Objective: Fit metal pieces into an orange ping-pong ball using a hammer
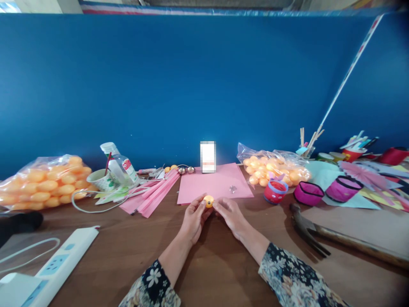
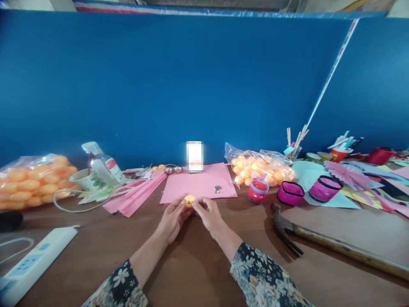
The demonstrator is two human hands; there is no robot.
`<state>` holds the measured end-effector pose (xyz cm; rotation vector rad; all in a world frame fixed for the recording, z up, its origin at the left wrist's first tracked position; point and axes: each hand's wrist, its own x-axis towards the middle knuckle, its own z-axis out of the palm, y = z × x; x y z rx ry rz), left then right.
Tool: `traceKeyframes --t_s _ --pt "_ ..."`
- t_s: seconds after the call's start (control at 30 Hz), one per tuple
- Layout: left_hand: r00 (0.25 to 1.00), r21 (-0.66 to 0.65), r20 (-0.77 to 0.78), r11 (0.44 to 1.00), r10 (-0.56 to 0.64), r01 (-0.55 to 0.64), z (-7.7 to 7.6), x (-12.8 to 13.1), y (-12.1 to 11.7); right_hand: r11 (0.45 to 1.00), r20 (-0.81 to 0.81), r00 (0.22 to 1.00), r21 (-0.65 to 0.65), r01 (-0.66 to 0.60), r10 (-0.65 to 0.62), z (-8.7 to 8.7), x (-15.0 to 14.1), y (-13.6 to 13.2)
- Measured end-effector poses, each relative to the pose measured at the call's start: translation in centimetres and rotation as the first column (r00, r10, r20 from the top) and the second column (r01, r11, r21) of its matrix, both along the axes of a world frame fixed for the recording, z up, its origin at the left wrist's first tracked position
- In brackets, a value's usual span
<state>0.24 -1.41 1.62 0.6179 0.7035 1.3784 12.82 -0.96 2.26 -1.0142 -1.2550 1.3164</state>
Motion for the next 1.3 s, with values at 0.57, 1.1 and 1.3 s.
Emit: traceKeyframes --t_s 0.57,1.1,1.3 --pt "1.000 0.010 -0.005 1.000 0.001 -0.001 -0.22 -0.02 0.11 1.000 0.013 1.000 0.011 0.003 -0.003 0.07 0.05 0.01" --pt "1.000 -0.004 -0.009 1.000 0.009 -0.009 -0.18 -0.01 0.02 1.000 -0.017 1.000 0.000 0.000 0.000 -0.33 0.09 0.06" --pt "1.000 -0.008 -0.013 1.000 0.011 -0.011 -0.11 0.01 0.00 1.000 -0.008 1.000 -0.013 -0.003 0.003 -0.04 0.06 -0.04"
